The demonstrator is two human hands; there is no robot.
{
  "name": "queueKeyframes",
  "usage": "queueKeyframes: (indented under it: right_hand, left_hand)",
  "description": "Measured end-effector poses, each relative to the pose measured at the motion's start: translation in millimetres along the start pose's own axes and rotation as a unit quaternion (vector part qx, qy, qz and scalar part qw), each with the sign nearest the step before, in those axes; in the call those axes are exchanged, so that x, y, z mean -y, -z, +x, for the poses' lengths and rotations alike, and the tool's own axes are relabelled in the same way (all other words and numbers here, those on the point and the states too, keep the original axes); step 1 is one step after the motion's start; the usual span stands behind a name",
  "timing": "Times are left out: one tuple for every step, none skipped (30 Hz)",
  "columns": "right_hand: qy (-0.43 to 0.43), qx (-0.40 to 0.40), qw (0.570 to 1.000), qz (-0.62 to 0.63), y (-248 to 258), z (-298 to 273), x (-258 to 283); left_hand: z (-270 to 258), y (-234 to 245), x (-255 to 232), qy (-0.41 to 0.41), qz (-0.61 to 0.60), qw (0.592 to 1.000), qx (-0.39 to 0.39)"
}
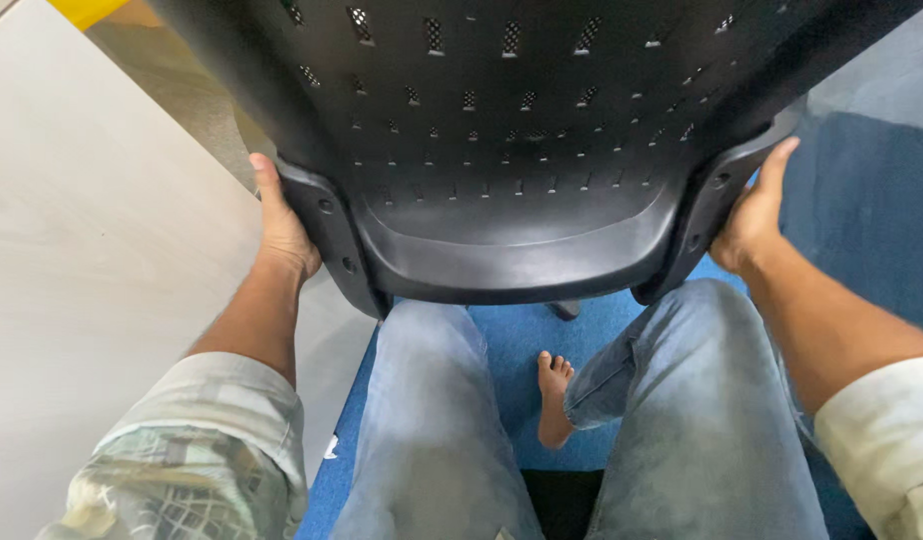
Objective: The person attaches a black plastic backrest to a black office chair seat using a screwdriver and screws. They align the backrest, insert screws into the side holes, and tighten them to secure the backrest to the seat.
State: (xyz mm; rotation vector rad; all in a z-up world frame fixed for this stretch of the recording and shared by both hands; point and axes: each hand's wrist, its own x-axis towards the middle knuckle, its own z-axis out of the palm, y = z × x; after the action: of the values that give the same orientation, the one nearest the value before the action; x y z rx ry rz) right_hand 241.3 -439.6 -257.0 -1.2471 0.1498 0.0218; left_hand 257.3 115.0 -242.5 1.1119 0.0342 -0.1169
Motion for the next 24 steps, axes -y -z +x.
queueKeyframes:
  right_hand:
    - [0.008, -0.025, 1.0, 0.001, -2, -2, -7]
    - [0.013, -0.051, 0.999, 0.007, -4, -4, -17]
    - [0.019, -0.06, 0.998, 0.011, -5, -3, -22]
    - [0.027, -0.068, 0.997, 0.014, -5, -1, -23]
    - [0.035, -0.077, 0.996, 0.016, -5, 1, -24]
    - [0.032, -0.085, 0.996, 0.024, -5, 3, -26]
    - [0.029, -0.093, 0.995, 0.032, -3, 4, -27]
    - [0.029, -0.1, 0.994, 0.039, -1, 7, -26]
    - [0.038, -0.104, 0.993, 0.036, 1, 11, -25]
    - [0.043, -0.107, 0.993, 0.031, 3, 13, -26]
    - [0.049, -0.111, 0.992, 0.026, 6, 16, -26]
    - [0.045, -0.122, 0.991, 0.027, 8, 19, -25]
    - [0.041, -0.133, 0.99, 0.029, 9, 21, -23]
    - [0.037, -0.142, 0.989, 0.028, 11, 25, -21]
    - [0.03, -0.181, 0.983, 0.027, 12, 29, -19]
    - [0.026, -0.222, 0.974, 0.031, 12, 32, -18]
    - [0.021, -0.263, 0.964, 0.035, 12, 33, -18]
    - [0.016, -0.281, 0.96, 0.02, 11, 34, -17]
    - [0.011, -0.298, 0.954, 0.005, 10, 33, -16]
    - [0.006, -0.316, 0.949, -0.01, 8, 32, -15]
    - [0.033, -0.232, 0.972, -0.012, 8, 27, -14]
    - [0.057, -0.147, 0.987, -0.014, 9, 17, -17]
    - [0.08, -0.059, 0.995, -0.016, 8, 10, -21]
    - [0.073, -0.044, 0.995, -0.042, 7, 1, -25]
  left_hand:
    - [2, 0, 0, 0.0, 0.003, 1.0, -0.007]
    - [3, 3, 1, -0.004, 0.008, 1.0, -0.021]
    - [5, 5, 3, -0.007, 0.012, 0.999, -0.036]
    - [8, 7, 5, -0.014, 0.014, 0.999, -0.05]
    - [8, 9, 8, -0.013, 0.001, 0.999, -0.05]
    - [6, 13, 13, -0.01, -0.011, 0.999, -0.051]
    - [3, 16, 17, -0.007, -0.023, 0.998, -0.051]
    - [3, 17, 22, 0.0, -0.018, 0.998, -0.062]
    - [2, 17, 27, 0.007, -0.013, 0.997, -0.074]
    - [-1, 18, 34, 0.016, -0.01, 0.996, -0.088]
    - [-1, 18, 38, 0.011, -0.007, 0.993, -0.118]
    - [2, 17, 40, 0.004, -0.004, 0.989, -0.147]
    - [5, 16, 42, -0.003, -0.001, 0.984, -0.176]
    - [6, 15, 44, -0.016, 0.01, 0.98, -0.197]
    - [7, 13, 47, -0.029, 0.021, 0.975, -0.218]
    - [10, 12, 46, -0.043, 0.036, 0.971, -0.234]
    - [10, 11, 45, -0.044, 0.055, 0.97, -0.233]
    - [10, 10, 44, -0.046, 0.073, 0.969, -0.233]
    - [9, 8, 43, -0.048, 0.091, 0.967, -0.233]
    - [7, 8, 41, -0.045, 0.08, 0.971, -0.22]
    - [6, 7, 38, -0.042, 0.069, 0.975, -0.206]
    - [4, 8, 37, -0.037, 0.059, 0.979, -0.194]
    - [3, 8, 34, -0.004, 0.05, 0.982, -0.183]
    - [1, 11, 32, 0.033, 0.042, 0.984, -0.171]
